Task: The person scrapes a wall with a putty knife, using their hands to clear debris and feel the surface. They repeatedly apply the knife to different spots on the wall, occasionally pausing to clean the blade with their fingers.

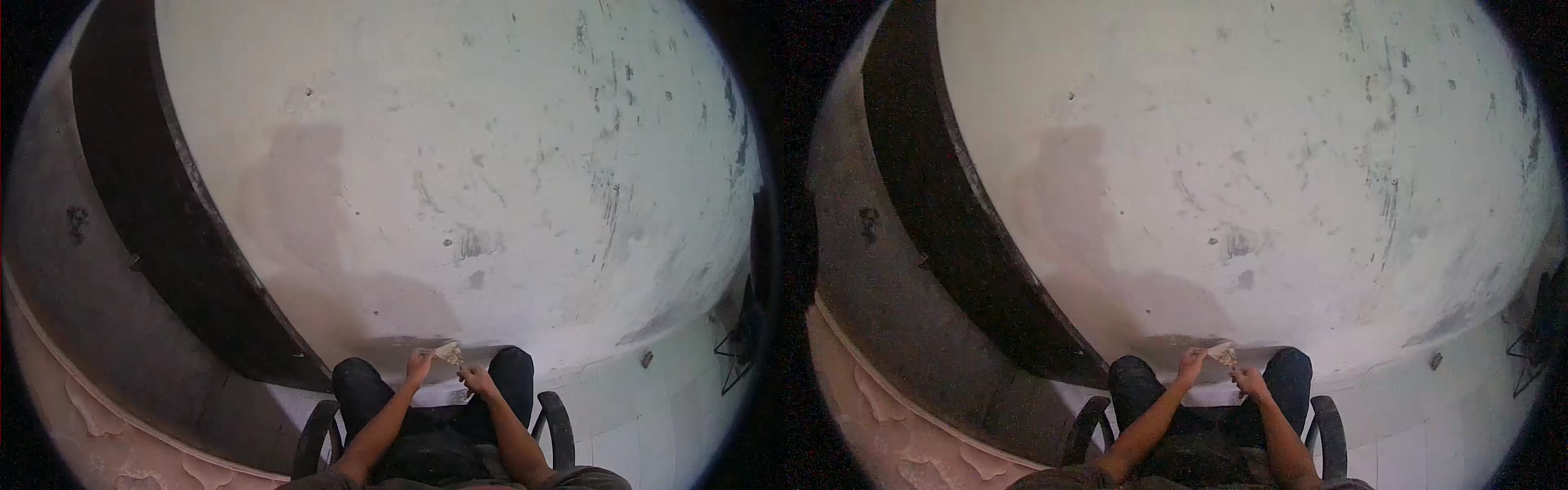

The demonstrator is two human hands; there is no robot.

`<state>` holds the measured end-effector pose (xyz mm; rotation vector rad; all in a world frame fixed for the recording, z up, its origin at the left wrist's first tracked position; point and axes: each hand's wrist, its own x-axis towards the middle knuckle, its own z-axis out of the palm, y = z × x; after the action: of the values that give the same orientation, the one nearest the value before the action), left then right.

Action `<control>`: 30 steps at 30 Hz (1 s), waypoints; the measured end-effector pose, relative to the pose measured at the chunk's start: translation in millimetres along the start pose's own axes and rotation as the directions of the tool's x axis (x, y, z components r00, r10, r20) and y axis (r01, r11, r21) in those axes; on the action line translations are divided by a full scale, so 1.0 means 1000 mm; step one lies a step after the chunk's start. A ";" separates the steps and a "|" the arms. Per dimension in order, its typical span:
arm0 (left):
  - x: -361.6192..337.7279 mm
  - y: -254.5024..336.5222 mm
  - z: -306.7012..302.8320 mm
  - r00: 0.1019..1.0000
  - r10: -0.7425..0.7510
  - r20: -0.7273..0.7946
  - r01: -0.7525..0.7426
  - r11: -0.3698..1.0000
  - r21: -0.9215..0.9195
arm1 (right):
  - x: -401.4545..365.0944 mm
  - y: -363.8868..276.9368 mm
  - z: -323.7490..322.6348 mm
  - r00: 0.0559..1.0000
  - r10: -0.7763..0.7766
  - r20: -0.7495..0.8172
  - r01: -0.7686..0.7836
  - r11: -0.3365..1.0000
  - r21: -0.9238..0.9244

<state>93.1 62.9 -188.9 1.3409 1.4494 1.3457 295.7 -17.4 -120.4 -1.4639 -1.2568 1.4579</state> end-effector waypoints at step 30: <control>-0.003 0.020 -0.005 0.988 -0.127 0.089 0.132 0.990 -0.048 | 0.021 0.020 0.000 1.000 -0.020 0.001 0.020 0.994 -0.112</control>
<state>92.7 57.1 -169.3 1.2332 1.4073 1.2205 296.1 -3.1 -145.5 -1.5193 -1.3689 1.3939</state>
